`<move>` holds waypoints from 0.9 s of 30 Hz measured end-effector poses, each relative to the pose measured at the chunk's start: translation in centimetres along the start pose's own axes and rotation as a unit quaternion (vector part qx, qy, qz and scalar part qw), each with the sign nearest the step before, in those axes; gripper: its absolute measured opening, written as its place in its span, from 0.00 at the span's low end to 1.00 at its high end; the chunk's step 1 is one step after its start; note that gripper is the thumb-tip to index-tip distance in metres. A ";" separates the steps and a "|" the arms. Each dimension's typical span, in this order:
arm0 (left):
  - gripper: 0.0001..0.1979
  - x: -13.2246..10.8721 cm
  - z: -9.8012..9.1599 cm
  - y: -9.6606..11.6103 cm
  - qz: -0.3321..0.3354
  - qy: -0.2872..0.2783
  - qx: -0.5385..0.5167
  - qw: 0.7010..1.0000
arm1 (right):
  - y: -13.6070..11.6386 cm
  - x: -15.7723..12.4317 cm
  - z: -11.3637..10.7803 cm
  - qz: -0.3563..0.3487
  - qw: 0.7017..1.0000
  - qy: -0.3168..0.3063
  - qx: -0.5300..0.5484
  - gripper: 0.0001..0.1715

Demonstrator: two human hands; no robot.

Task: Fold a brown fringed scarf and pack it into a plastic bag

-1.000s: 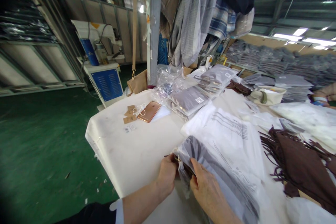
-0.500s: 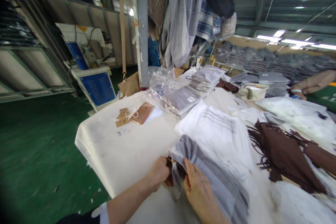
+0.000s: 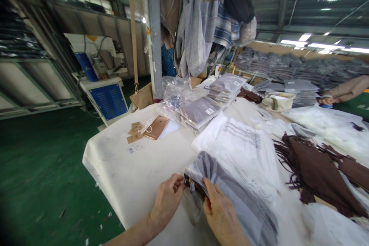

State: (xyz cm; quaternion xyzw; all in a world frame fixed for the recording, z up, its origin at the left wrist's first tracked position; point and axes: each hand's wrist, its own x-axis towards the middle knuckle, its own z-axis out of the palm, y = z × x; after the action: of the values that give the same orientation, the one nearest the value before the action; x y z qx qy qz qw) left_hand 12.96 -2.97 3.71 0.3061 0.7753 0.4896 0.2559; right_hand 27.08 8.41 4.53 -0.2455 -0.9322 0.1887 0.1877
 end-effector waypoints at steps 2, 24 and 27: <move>0.08 -0.9 -0.5 -0.4 0.060 -0.015 -0.005 0.998 | 0.1 0.0 -0.1 -0.006 1.000 0.001 -0.002 0.27; 0.08 4.2 1.8 0.7 -0.125 -0.046 0.005 0.991 | -0.4 -0.1 -0.7 -0.043 0.995 0.001 -0.090 0.25; 0.08 4.2 2.3 0.6 -0.146 -0.030 -0.011 0.989 | -1.1 -0.6 -0.4 -0.028 0.994 0.002 -0.103 0.28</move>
State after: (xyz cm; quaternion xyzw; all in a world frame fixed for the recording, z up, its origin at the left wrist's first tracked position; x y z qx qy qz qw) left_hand 11.84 1.70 2.99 0.2011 0.7983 0.4462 0.3510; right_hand 27.34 7.32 5.24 -0.2373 -0.9529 0.0855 0.1685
